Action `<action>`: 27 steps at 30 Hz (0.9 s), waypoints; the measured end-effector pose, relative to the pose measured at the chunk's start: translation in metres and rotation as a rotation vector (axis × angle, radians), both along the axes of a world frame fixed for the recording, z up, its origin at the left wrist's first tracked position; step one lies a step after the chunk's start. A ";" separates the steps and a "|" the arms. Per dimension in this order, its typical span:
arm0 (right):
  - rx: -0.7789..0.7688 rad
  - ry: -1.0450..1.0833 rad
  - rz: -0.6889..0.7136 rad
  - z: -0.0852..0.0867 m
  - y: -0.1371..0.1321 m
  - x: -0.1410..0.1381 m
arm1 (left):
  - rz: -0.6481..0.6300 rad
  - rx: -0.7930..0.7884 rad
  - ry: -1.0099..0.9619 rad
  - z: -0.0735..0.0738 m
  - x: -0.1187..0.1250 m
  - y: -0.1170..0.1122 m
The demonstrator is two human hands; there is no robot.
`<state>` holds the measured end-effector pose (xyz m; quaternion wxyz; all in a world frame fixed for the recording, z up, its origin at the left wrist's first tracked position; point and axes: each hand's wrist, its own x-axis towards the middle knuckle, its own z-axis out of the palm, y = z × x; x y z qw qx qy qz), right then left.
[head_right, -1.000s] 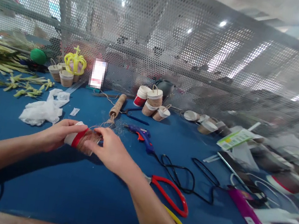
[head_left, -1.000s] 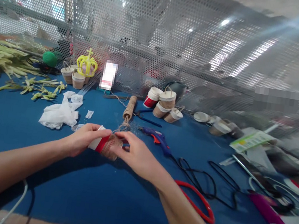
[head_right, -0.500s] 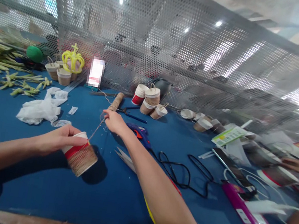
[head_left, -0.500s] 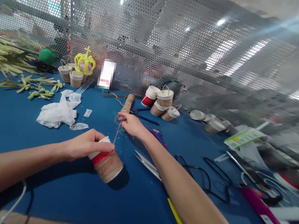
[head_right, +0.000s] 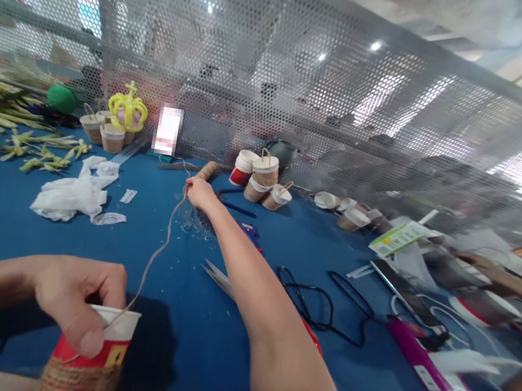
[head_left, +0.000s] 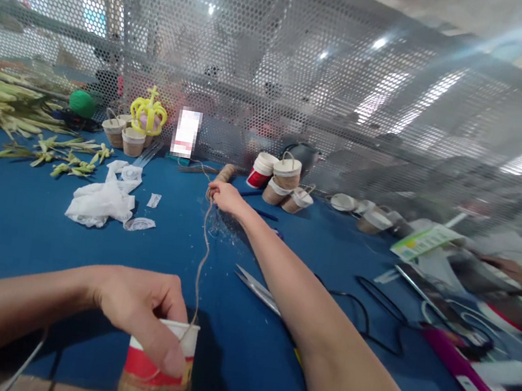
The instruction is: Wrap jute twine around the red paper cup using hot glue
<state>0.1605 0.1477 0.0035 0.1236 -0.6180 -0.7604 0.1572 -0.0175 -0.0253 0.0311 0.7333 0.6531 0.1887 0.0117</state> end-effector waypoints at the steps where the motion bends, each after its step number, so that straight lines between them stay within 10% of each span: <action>1: 0.008 -0.005 0.000 0.002 -0.003 0.000 | 0.014 0.009 -0.012 -0.001 0.000 0.001; 13: 0.089 -0.269 -0.120 0.050 -0.099 0.060 | 0.727 0.018 -0.103 -0.031 0.011 0.023; 27: -0.040 -0.392 -0.321 0.021 -0.104 0.097 | 0.740 0.204 0.029 -0.037 0.014 0.023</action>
